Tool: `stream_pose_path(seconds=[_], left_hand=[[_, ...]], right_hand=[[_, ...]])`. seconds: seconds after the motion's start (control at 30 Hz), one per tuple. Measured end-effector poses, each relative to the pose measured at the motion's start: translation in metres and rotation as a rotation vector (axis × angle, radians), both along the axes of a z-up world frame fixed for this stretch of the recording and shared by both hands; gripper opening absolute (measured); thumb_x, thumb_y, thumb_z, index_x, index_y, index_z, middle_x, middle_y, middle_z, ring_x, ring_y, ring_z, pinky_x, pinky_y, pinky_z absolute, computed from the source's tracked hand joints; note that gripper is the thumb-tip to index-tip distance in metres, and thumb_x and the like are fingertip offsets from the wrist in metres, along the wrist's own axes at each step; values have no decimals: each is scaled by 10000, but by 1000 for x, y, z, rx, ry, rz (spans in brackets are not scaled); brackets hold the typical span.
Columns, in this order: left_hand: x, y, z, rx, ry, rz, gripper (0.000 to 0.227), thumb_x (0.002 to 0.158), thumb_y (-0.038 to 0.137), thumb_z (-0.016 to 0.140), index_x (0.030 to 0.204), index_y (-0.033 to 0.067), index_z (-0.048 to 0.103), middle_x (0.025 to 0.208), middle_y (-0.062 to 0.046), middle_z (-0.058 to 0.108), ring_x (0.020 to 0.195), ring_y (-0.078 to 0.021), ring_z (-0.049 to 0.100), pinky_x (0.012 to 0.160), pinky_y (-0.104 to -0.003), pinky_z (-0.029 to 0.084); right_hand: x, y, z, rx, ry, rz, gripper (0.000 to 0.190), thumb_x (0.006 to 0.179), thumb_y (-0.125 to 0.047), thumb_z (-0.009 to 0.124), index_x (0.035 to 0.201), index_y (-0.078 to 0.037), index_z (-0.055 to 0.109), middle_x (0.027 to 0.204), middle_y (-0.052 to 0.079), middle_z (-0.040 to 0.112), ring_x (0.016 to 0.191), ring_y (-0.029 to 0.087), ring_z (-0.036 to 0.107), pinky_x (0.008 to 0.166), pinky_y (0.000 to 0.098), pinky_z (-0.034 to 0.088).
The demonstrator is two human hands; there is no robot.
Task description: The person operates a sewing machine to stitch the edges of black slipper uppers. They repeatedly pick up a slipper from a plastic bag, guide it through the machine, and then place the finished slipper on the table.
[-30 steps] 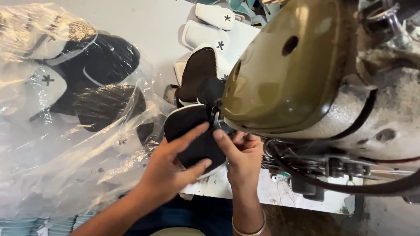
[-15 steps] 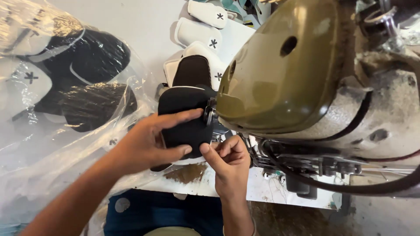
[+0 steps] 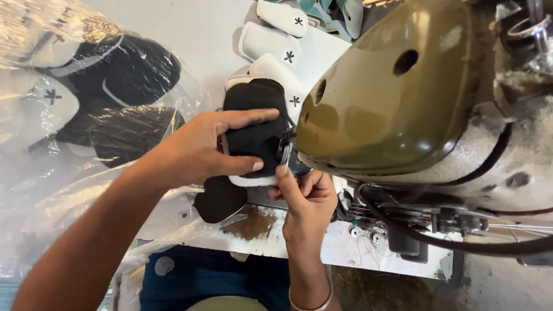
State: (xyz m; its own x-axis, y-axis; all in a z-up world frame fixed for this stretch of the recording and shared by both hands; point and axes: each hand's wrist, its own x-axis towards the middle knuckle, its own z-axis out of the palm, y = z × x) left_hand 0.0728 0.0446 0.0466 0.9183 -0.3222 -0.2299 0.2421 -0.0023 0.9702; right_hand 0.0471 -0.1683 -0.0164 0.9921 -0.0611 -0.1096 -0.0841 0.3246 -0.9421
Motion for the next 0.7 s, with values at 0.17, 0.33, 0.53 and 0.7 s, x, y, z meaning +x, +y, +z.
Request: stream_pose_path(seconds=[0.17, 0.33, 0.53, 0.7], left_hand=[[-39, -31, -21, 17, -191, 221, 743, 789, 39, 812, 1475, 131, 543, 1153, -1, 737, 970, -54, 678, 841, -233, 598], [-81, -82, -54, 21, -403, 723, 537, 895, 8, 749, 1408, 57, 597, 1255, -49, 673, 1039, -82, 684, 831, -241, 593], [-70, -45, -49, -88, -156, 909, 343, 942, 6, 767, 1276, 54, 714, 805, 71, 479, 600, 12, 358, 505, -185, 269], [-71, -33, -50, -152, -305, 777, 353, 946, -21, 747, 1281, 65, 681, 983, 71, 555, 766, 31, 454, 641, -171, 354]], right_hand=[[-1, 0, 8, -64, -12, -26, 369, 920, 22, 750, 774, -110, 438, 700, 87, 672, 600, 159, 689, 533, 284, 570], [-5, -6, 8, 68, 63, 112, 366, 832, 63, 774, 822, -99, 445, 773, 86, 696, 685, 135, 693, 619, 291, 604], [1, -5, 1, 89, 29, 69, 423, 853, 66, 795, 798, -113, 416, 695, 104, 673, 598, 180, 691, 562, 301, 575], [3, -1, 2, 67, 39, 14, 421, 855, 47, 792, 770, -116, 414, 685, 103, 676, 566, 191, 687, 529, 314, 569]])
